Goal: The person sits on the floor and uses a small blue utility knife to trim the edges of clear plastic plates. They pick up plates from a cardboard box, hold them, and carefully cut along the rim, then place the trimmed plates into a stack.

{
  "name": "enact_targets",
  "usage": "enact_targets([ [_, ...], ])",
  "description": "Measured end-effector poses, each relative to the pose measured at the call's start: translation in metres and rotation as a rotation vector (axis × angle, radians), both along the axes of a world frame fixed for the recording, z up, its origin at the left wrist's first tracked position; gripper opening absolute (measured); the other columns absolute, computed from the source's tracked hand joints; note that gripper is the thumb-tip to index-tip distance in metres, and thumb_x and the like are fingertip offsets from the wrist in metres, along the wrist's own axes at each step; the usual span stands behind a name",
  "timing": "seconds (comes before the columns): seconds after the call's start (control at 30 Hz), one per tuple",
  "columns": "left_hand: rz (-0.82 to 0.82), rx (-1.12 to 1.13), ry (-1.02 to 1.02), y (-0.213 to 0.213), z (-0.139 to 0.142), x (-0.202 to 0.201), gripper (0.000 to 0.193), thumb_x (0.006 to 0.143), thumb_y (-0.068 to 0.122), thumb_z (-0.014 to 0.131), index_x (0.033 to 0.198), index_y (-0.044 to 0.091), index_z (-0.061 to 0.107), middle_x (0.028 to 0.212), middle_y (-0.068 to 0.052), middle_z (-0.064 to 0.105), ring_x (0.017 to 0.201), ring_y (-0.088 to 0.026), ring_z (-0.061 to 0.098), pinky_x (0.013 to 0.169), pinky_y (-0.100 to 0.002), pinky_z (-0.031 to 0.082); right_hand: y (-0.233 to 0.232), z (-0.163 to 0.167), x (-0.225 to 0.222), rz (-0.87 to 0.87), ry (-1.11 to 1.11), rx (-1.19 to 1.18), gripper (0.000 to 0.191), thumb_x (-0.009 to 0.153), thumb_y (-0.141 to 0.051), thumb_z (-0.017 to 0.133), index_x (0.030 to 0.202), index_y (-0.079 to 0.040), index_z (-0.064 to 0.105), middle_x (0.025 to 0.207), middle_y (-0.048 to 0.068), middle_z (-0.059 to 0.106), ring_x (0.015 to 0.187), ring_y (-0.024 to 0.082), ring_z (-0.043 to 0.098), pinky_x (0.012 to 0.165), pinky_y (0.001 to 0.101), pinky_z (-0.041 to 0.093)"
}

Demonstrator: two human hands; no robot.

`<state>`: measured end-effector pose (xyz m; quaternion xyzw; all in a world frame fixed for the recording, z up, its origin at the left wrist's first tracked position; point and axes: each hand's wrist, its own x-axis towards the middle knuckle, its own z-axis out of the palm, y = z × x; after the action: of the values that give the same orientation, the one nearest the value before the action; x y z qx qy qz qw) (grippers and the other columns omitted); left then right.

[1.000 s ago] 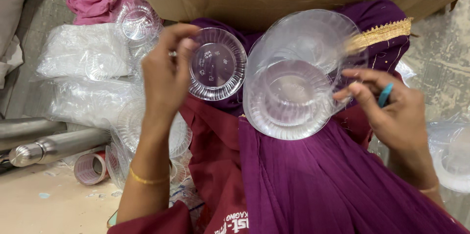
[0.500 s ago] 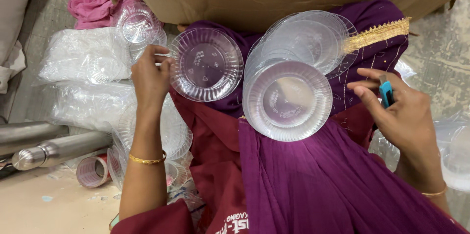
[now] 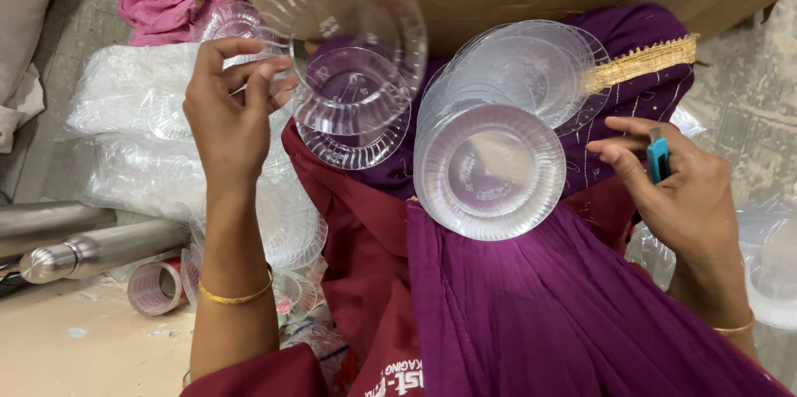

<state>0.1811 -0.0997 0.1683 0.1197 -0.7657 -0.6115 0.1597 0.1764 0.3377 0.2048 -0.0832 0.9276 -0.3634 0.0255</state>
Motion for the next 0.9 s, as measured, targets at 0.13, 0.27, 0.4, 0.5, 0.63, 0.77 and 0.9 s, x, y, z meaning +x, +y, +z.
enact_targets([
  [0.13, -0.098, 0.062, 0.027, 0.019, 0.021, 0.002, 0.02, 0.108, -0.004, 0.056, 0.127, -0.002, 0.051, 0.111, -0.017, 0.077, 0.1, -0.02, 0.079, 0.081, -0.026, 0.067, 0.0, 0.0, 0.0, -0.007, -0.005, -0.025, 0.032, 0.103, -0.017, 0.069, 0.128, 0.002, 0.068, 0.106, 0.009, 0.077, 0.097, 0.015, 0.074, 0.084, 0.0284, 0.057],
  [0.27, -0.342, 0.068, -0.061, 0.041, 0.036, 0.007, 0.02, 0.105, -0.003, 0.056, 0.125, -0.002, 0.054, 0.107, -0.016, 0.077, 0.095, -0.02, 0.079, 0.078, -0.028, 0.068, 0.001, 0.0, 0.0, -0.018, -0.001, -0.004, 0.032, 0.103, -0.019, 0.07, 0.128, 0.002, 0.069, 0.105, 0.01, 0.078, 0.096, 0.016, 0.074, 0.083, 0.0285, 0.057],
  [0.4, -0.531, -0.11, -0.059, 0.057, 0.015, 0.009, 0.021, 0.103, 0.001, 0.059, 0.125, -0.001, 0.058, 0.111, -0.014, 0.077, 0.103, -0.019, 0.078, 0.088, -0.028, 0.067, 0.002, -0.001, 0.001, -0.022, -0.004, 0.004, 0.033, 0.103, -0.019, 0.07, 0.128, 0.002, 0.069, 0.104, 0.01, 0.077, 0.096, 0.015, 0.074, 0.082, 0.0285, 0.057],
  [0.5, -0.27, -0.185, -0.102, 0.029, -0.02, -0.001, 0.024, 0.104, 0.008, 0.06, 0.128, 0.001, 0.059, 0.117, -0.014, 0.074, 0.101, -0.019, 0.076, 0.079, -0.028, 0.067, 0.003, -0.002, 0.001, -0.028, -0.015, -0.035, 0.032, 0.104, -0.018, 0.07, 0.129, 0.002, 0.069, 0.104, 0.01, 0.077, 0.095, 0.015, 0.074, 0.082, 0.0281, 0.057],
  [0.63, 0.071, -0.844, -0.034, -0.02, -0.075, -0.004, 0.038, 0.104, 0.017, 0.074, 0.132, -0.003, 0.059, 0.115, -0.021, 0.072, 0.099, -0.028, 0.071, 0.079, -0.04, 0.059, 0.006, -0.003, 0.001, -0.066, -0.049, -0.074, 0.031, 0.103, -0.015, 0.069, 0.13, 0.001, 0.068, 0.104, 0.009, 0.077, 0.091, 0.014, 0.073, 0.08, 0.0274, 0.058],
  [0.77, -0.049, -0.034, -0.573, -0.03, -0.109, -0.005, 0.03, 0.098, 0.013, 0.067, 0.123, 0.001, 0.056, 0.098, -0.013, 0.069, 0.078, -0.017, 0.072, 0.066, -0.03, 0.062, 0.007, -0.004, 0.001, -0.023, 0.008, -0.047, 0.031, 0.104, -0.011, 0.069, 0.132, 0.002, 0.066, 0.104, 0.01, 0.077, 0.094, 0.014, 0.072, 0.082, 0.0266, 0.056],
  [0.9, -0.073, -0.07, -0.347, -0.013, -0.09, -0.009, 0.019, 0.1, 0.004, 0.059, 0.118, -0.002, 0.062, 0.089, -0.012, 0.069, 0.075, -0.013, 0.07, 0.062, -0.024, 0.057, 0.005, -0.004, 0.001, -0.031, -0.015, -0.092, 0.032, 0.105, -0.011, 0.067, 0.132, 0.004, 0.065, 0.105, 0.011, 0.077, 0.089, 0.013, 0.071, 0.08, 0.0264, 0.056],
])
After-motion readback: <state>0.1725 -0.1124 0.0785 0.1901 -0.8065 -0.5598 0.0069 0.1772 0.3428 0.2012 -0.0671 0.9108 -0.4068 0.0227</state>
